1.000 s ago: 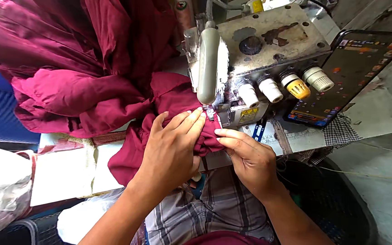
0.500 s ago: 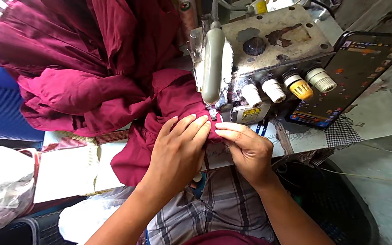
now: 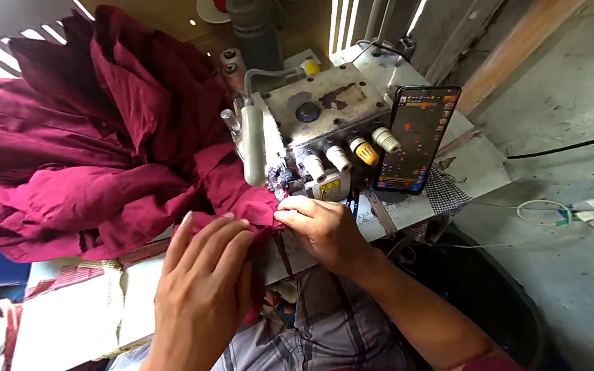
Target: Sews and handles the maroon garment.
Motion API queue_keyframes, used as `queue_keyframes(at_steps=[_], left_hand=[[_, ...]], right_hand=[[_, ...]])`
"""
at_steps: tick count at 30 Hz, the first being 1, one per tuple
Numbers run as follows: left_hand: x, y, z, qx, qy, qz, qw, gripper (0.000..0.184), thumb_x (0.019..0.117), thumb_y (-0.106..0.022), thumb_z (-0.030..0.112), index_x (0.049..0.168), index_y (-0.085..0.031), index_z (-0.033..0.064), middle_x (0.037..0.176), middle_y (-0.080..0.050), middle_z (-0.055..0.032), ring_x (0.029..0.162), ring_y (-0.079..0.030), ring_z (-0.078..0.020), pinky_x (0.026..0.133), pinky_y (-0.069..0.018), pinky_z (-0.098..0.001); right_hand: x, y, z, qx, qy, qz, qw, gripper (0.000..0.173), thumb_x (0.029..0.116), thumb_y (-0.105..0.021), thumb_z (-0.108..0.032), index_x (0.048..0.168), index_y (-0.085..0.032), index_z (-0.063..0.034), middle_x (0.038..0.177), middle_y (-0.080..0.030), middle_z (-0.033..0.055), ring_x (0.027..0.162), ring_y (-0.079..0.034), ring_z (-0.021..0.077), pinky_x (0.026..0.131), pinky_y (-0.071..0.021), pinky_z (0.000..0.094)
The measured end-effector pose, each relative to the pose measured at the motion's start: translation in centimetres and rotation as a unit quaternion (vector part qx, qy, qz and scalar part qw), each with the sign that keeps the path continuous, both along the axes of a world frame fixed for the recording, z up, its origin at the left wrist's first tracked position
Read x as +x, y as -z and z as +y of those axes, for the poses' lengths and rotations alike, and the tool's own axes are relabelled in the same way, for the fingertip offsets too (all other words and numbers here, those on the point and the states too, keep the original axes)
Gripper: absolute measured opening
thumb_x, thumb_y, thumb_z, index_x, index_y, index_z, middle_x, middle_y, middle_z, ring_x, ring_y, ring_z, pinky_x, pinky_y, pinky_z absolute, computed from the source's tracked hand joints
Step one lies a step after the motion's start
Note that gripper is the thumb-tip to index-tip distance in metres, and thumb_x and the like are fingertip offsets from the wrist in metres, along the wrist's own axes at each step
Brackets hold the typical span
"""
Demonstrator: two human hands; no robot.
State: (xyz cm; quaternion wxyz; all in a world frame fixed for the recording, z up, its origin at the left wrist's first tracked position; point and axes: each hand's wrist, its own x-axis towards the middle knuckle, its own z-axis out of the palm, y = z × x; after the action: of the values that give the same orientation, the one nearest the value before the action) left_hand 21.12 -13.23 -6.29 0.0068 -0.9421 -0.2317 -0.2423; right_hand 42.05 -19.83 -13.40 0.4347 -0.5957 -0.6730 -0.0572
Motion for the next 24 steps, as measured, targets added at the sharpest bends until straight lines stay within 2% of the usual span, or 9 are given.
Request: queue_keyframes(at_steps=[3,6,7,9,11,14,16,20,24], left_hand=[[2.0,0.0,0.5,-0.019,0.035,-0.053,0.998,0.031,0.0991,-0.049,0.029,0.109,-0.068,0.0078,0.093,-0.072,-0.0067,0.094,-0.069,-0.0203,0.102,-0.0481,-0.0445],[3.7,1.7,1.6,-0.042,0.019,-0.044,0.998,0.054,0.0874,-0.067,0.043,0.13,-0.062,0.0099,0.1,-0.07,-0.0079,0.092,-0.066,-0.0232,0.082,-0.0506,-0.046],[4.1,2.4,2.0,-0.027,0.014,-0.04,0.999,0.052,0.0874,-0.068,0.04,0.132,-0.065,0.0122,0.093,-0.068,-0.0077,0.086,-0.065,-0.0243,0.077,-0.0496,-0.046],[4.1,3.5,2.4,0.009,0.018,-0.05,0.999,0.026,0.0922,-0.064,0.027,0.111,-0.077,0.0154,0.077,-0.058,-0.006,0.073,-0.058,-0.024,0.069,-0.0444,-0.0428],[3.3,3.8,2.0,0.034,0.037,-0.049,0.998,0.019,0.0948,-0.062,0.02,0.099,-0.08,0.0179,0.087,-0.064,-0.0057,0.085,-0.061,-0.0239,0.078,-0.0451,-0.0423],[2.5,4.7,1.0,0.022,0.092,0.003,0.996,0.023,0.1018,-0.054,0.011,0.108,-0.076,0.0096,0.135,-0.067,-0.0076,0.136,-0.056,-0.0258,0.117,-0.0387,-0.049],[2.5,5.8,1.1,0.005,0.11,0.004,0.994,0.023,0.1019,-0.05,0.008,0.107,-0.072,0.0058,0.135,-0.068,-0.0081,0.133,-0.059,-0.023,0.118,-0.0406,-0.046],[2.4,5.8,1.5,-0.017,0.082,0.005,0.997,0.03,0.1025,-0.051,0.013,0.125,-0.072,0.0117,0.13,-0.071,-0.0057,0.129,-0.062,-0.0218,0.115,-0.0435,-0.0465],[2.8,4.9,2.7,-0.026,0.067,0.022,0.997,0.031,0.0987,-0.053,0.016,0.12,-0.075,0.0139,0.131,-0.071,-0.0035,0.129,-0.062,-0.0227,0.113,-0.0441,-0.0513]], right_hand=[[0.0,-2.2,-0.2,0.03,-0.013,0.0,0.999,0.017,0.0994,-0.064,-0.012,0.098,-0.08,-0.0133,0.096,-0.078,0.0015,0.087,-0.074,0.0114,0.072,-0.059,0.0276],[0.1,-3.1,-0.3,0.044,-0.015,0.019,0.999,0.013,0.0965,-0.066,-0.008,0.094,-0.079,-0.0104,0.089,-0.076,0.0026,0.083,-0.073,0.0113,0.07,-0.0587,0.0273],[0.1,-3.0,-0.3,0.041,-0.013,0.027,0.999,0.013,0.096,-0.066,-0.008,0.094,-0.079,-0.0094,0.088,-0.075,0.0027,0.082,-0.072,0.0115,0.069,-0.0588,0.0275],[0.3,-2.5,-0.9,0.015,-0.007,0.034,0.999,0.012,0.0989,-0.066,-0.013,0.095,-0.077,-0.0093,0.091,-0.075,0.0018,0.085,-0.072,0.0108,0.072,-0.0593,0.0271],[0.4,-1.2,-1.9,-0.01,-0.006,0.033,0.999,0.015,0.1014,-0.064,-0.018,0.097,-0.077,-0.0103,0.097,-0.077,0.0019,0.092,-0.073,0.0117,0.077,-0.0597,0.0274],[0.2,1.5,-2.9,-0.008,-0.013,0.049,0.999,0.014,0.1012,-0.065,-0.015,0.098,-0.078,-0.0102,0.107,-0.078,0.0046,0.1,-0.073,0.0144,0.084,-0.06,0.0284],[0.1,2.5,-2.9,0.013,-0.009,0.066,0.998,0.013,0.1003,-0.066,-0.013,0.098,-0.078,-0.0101,0.109,-0.078,0.0056,0.102,-0.073,0.0147,0.086,-0.0598,0.0283],[0.3,2.8,-2.0,0.028,0.019,0.069,0.997,0.011,0.0984,-0.069,-0.012,0.096,-0.079,-0.0111,0.106,-0.078,0.0044,0.1,-0.073,0.0139,0.086,-0.0594,0.0279],[0.8,2.6,-0.7,0.026,0.018,0.058,0.998,0.01,0.097,-0.071,-0.015,0.097,-0.081,-0.0123,0.109,-0.077,0.0031,0.104,-0.072,0.0138,0.086,-0.0593,0.0295]])
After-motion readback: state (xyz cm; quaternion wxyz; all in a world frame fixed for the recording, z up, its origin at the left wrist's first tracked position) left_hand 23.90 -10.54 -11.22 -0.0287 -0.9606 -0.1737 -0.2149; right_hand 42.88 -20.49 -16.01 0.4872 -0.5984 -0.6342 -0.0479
